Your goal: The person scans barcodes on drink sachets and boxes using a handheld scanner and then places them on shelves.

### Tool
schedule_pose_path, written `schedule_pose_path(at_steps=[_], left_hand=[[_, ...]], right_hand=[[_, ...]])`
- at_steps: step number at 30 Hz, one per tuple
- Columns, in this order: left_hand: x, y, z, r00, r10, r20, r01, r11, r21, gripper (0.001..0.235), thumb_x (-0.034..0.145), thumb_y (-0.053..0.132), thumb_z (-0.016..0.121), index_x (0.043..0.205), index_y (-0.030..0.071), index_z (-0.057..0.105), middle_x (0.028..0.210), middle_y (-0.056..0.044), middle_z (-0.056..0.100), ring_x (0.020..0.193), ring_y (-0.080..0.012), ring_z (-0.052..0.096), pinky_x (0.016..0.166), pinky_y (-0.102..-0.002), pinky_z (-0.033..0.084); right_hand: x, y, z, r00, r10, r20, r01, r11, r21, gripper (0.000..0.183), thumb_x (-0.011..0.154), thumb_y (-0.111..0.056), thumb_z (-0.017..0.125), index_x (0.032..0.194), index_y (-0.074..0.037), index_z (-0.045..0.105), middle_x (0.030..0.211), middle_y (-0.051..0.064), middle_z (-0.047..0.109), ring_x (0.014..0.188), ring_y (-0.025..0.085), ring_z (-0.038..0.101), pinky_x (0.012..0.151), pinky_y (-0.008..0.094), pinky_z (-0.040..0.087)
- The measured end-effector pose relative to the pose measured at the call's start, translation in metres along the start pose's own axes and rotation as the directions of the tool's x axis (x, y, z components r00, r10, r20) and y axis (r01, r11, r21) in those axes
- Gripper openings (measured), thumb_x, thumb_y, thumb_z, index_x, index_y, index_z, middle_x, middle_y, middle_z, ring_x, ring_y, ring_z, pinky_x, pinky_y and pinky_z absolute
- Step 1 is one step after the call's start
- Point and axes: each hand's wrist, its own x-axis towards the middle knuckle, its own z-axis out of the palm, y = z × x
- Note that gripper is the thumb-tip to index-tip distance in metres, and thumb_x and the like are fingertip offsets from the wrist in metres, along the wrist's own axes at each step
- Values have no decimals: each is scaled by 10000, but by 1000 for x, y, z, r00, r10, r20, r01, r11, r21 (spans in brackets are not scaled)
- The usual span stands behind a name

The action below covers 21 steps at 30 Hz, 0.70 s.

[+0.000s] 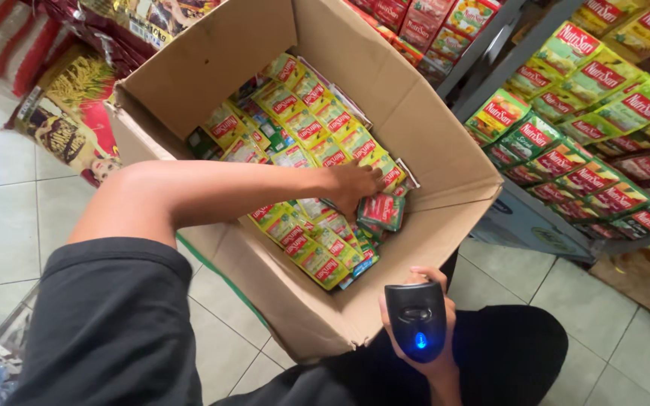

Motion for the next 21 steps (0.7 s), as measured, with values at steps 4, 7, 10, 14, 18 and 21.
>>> schedule_pose_path(at_steps=[4, 7, 10, 14, 18, 21], left_hand=[[8, -1, 2, 992, 67, 103, -51, 987, -153, 1112, 503, 421, 984, 1384, -5, 457, 1154, -251, 653, 1051, -409, 664, 887, -471, 548], [15, -2, 1, 982, 69, 177, -27, 973, -229, 1134, 543, 396, 934, 1467, 10, 402, 976, -213, 760, 933, -361, 735, 822, -433, 573], [28, 0, -4, 971, 167, 173, -137, 976, -171, 1075, 460, 398, 1011, 1329, -13, 529, 989, -184, 740, 940, -342, 721, 807, -408, 579], [24, 2, -33, 975, -18, 223, 9, 999, 39, 806, 506, 346, 966, 1180, 10, 681, 977, -154, 747, 954, -312, 736, 827, -401, 585], [-9, 39, -99, 994, -81, 71, 91, 983, -157, 775, 503, 261, 905, 1198, 55, 633, 931, -135, 756, 921, -279, 741, 778, -394, 589], [-49, 102, -153, 983, 2, -184, -47, 969, -242, 586, 660, 259, 841, 1182, 62, 664, 959, -123, 765, 930, -254, 745, 813, -384, 592]], right_hand=[[-18, 5, 8, 990, 119, -75, -121, 992, -24, 173, 751, -37, 803, 811, -59, 643, 704, 16, 611, 778, 164, 658, 887, 319, 550], [-21, 14, 16, 974, 149, -170, -163, 984, -71, 194, 749, -55, 803, 853, -40, 640, 753, 30, 627, 757, 154, 657, 864, 306, 549], [-12, 24, 26, 964, 134, -229, -141, 990, -16, 190, 767, -61, 796, 863, -42, 633, 783, 35, 631, 766, 151, 653, 866, 304, 546], [-5, 34, 31, 976, 65, -210, -60, 998, 32, 184, 792, -69, 787, 875, -45, 625, 823, 42, 636, 777, 148, 648, 868, 301, 542], [-7, 43, 36, 981, 22, -190, -8, 997, 76, 179, 816, -76, 778, 888, -48, 616, 863, 50, 641, 789, 145, 643, 871, 297, 538], [-17, 51, 26, 973, 72, -217, -38, 987, 154, 177, 835, -82, 771, 897, -50, 610, 892, 55, 645, 798, 143, 639, 873, 295, 534]])
